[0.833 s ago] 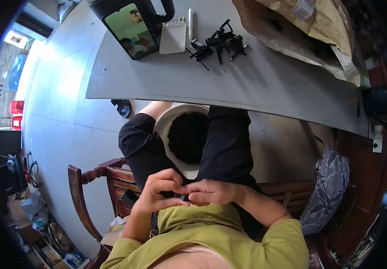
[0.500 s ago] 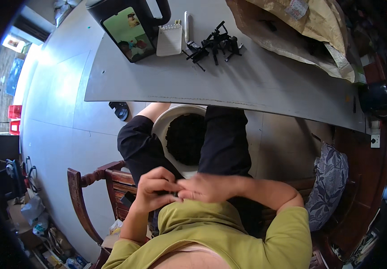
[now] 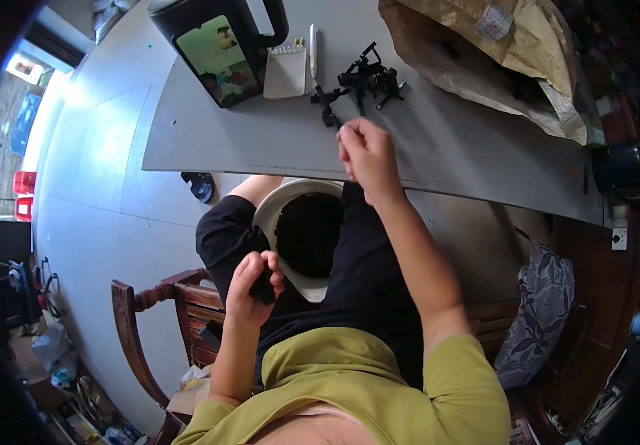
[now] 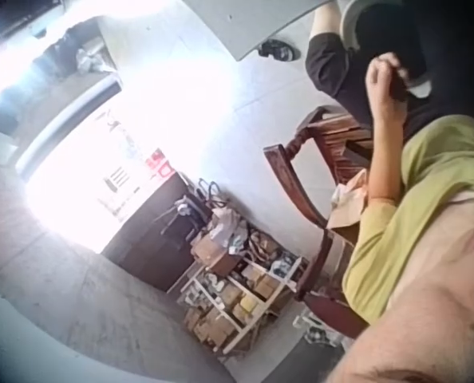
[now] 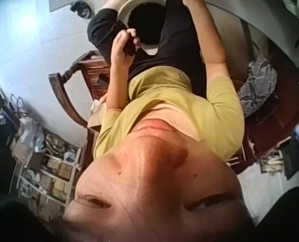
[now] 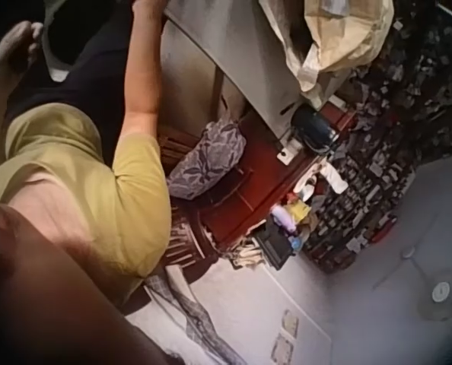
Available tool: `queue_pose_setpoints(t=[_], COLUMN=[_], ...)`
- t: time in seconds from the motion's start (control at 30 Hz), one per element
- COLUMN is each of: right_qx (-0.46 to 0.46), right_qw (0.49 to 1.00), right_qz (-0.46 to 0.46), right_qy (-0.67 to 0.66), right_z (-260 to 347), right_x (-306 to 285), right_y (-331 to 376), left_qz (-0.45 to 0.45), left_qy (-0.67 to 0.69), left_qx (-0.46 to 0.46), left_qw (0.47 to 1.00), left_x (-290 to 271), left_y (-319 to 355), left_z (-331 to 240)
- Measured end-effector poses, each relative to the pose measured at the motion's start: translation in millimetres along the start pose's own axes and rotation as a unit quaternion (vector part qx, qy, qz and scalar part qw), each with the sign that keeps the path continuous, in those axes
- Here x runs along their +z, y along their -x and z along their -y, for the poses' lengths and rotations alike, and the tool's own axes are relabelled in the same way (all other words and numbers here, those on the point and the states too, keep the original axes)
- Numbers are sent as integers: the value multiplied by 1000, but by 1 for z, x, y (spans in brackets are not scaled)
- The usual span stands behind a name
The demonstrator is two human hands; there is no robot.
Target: The recorder is assembling small black plastic components from a bag onto a table.
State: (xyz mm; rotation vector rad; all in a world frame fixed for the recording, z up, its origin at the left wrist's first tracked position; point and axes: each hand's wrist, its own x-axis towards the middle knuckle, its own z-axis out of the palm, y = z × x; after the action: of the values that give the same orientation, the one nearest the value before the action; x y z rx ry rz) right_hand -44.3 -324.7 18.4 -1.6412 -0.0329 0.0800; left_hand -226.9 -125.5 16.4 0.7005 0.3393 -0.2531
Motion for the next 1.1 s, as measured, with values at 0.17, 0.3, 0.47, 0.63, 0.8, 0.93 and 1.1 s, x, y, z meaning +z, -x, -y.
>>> queue_pose_setpoints(t=[0.17, 0.3, 0.47, 0.63, 0.8, 0.93, 1.1], right_qx=[194, 212, 144, 58, -217, -261, -328], right_qw=[867, 890, 915, 965, 945, 918, 911], right_qz=[177, 231, 280, 239, 139, 131, 90], right_qy=[-424, -330, -251, -87, 202, 269, 234], right_z=[2, -2, 7, 24, 21, 20, 17], right_x=[9, 19, 18, 27, 33, 31, 28], right_y=[66, 92, 93, 108, 113, 124, 133], left_qz=[21, 27, 44, 54, 42, 65, 63], left_qy=[-56, -115, -349, -374, -239, -195, -179], left_qx=[60, 94, 185, 190, 131, 132, 120], left_qw=[996, 989, 917, 906, 961, 970, 975], left_x=[27, 36, 37, 44, 52, 50, 42], left_y=[-35, -48, -33, -23, -17, -12, -14], left_z=[-9, -13, -12, -9, 1, 2, 9])
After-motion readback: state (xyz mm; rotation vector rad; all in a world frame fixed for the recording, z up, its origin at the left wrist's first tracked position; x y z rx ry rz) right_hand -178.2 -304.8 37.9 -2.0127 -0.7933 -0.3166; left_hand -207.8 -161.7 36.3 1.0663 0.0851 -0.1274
